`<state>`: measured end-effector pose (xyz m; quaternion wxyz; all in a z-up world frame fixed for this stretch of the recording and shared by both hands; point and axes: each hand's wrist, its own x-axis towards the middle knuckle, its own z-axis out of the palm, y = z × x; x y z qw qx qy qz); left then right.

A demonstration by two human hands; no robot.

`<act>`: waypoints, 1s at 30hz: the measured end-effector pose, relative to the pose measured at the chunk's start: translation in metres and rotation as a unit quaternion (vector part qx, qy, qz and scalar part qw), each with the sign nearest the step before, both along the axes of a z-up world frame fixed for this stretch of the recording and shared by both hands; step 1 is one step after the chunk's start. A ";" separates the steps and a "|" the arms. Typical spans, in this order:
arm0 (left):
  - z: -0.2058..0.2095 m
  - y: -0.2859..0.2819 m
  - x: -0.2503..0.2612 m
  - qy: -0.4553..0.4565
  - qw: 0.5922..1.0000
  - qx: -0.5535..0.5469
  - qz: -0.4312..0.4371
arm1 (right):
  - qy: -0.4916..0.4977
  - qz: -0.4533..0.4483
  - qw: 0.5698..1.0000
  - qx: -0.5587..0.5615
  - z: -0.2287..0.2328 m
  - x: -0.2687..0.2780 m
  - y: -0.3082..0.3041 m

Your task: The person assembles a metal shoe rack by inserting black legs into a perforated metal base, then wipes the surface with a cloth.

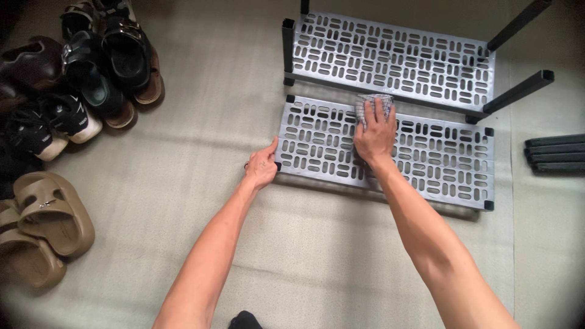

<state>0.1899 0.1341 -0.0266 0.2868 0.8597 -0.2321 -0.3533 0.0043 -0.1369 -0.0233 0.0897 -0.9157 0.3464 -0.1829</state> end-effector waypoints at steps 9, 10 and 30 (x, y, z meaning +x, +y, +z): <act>-0.038 0.000 0.020 0.301 0.937 -0.158 0.081 | -0.052 0.227 0.972 -0.003 0.008 0.033 0.101; -0.040 0.001 0.021 0.302 0.934 -0.167 0.097 | -0.050 0.257 0.965 0.023 0.011 0.033 0.119; -0.010 0.019 0.014 0.263 0.957 -0.090 0.081 | -0.011 0.189 0.982 0.003 0.020 0.119 0.075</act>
